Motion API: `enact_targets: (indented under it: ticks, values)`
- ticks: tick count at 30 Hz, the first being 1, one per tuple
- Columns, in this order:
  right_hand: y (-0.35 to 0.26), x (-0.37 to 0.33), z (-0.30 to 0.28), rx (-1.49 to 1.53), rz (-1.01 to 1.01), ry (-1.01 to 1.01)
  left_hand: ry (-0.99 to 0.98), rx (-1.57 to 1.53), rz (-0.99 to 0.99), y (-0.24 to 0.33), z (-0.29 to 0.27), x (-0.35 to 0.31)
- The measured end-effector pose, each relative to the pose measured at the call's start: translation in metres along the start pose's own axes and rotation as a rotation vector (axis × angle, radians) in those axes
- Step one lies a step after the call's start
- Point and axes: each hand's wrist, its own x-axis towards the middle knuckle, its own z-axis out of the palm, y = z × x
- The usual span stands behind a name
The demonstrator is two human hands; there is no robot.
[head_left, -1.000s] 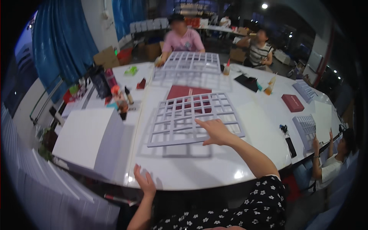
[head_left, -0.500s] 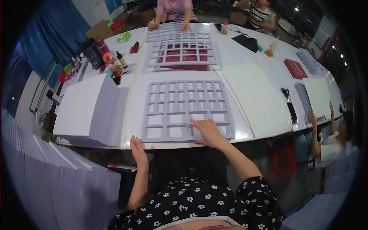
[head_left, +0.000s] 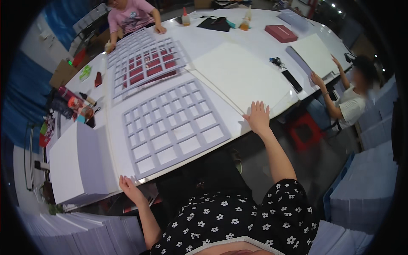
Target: The person assembles books by placing white paper covers into a purple grid mold on a table. They repeatedly open the covers, align them with the grid, and press them down to secure the shape. The process is repetitive, involving handling multiple covers one by one.
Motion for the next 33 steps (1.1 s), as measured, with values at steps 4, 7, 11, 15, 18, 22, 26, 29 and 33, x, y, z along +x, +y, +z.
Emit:
enact_targets:
  ticks: [4,7,11,15,18,22,26,29,33]
  values:
    - [0.017,-0.015,-0.001,-0.063,-0.112,-0.114,0.049,0.044,0.115,0.03,0.022,-0.006]
    - [0.018,-0.006,-0.007,-0.045,-0.167,-0.121,0.0,-0.029,0.144,0.061,0.043,-0.015]
    - [0.022,0.014,-0.029,-0.029,-0.119,-0.124,-0.081,-0.074,0.233,0.077,0.053,-0.02]
    - [0.038,-0.004,-0.054,-0.079,-0.138,0.097,-0.118,-0.107,0.264,0.079,0.044,-0.021]
    - [0.046,-0.052,-0.048,-0.091,-0.162,0.082,-0.091,-0.112,0.255,0.078,0.033,-0.024]
    - [0.042,-0.083,-0.038,0.04,0.061,0.453,-0.088,-0.095,0.204,0.065,0.025,-0.021]
    - [0.103,-0.099,0.009,1.357,0.944,-0.083,-0.143,-0.132,0.259,0.077,0.047,-0.02]
    - [0.075,-0.077,-0.008,1.644,0.982,-0.242,-0.173,-0.135,0.291,0.092,0.055,-0.023]
    - [0.097,-0.051,0.007,2.033,0.953,0.031,-0.275,-0.242,0.242,0.096,0.068,-0.03]
